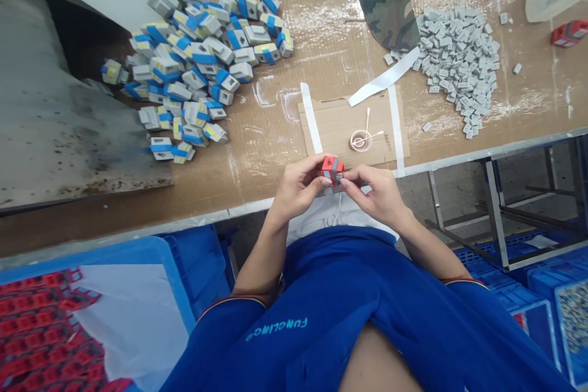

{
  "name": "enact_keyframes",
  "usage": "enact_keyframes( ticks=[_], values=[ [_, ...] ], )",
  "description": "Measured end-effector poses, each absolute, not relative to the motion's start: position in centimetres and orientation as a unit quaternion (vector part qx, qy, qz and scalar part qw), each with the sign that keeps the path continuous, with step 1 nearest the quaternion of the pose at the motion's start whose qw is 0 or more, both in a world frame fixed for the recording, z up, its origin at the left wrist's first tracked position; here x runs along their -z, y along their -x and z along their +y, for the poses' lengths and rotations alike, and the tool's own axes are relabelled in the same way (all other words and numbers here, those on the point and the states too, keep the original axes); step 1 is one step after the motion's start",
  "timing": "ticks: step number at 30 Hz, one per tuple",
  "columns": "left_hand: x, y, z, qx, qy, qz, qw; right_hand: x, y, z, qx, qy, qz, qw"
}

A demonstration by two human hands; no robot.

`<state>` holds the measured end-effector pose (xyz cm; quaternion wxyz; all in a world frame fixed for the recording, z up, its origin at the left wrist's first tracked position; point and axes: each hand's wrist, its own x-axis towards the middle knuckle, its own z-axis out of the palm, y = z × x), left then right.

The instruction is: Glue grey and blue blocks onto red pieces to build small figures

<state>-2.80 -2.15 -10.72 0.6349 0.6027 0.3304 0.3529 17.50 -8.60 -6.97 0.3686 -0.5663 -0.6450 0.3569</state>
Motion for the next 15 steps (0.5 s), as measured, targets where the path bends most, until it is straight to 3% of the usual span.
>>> enact_keyframes(
  ticks=[15],
  values=[
    [10.67,2.88,-2.13,-0.365,-0.577,0.312,0.661,7.11,-16.77,-8.64,-0.360,0.541,-0.634,0.420]
  ],
)
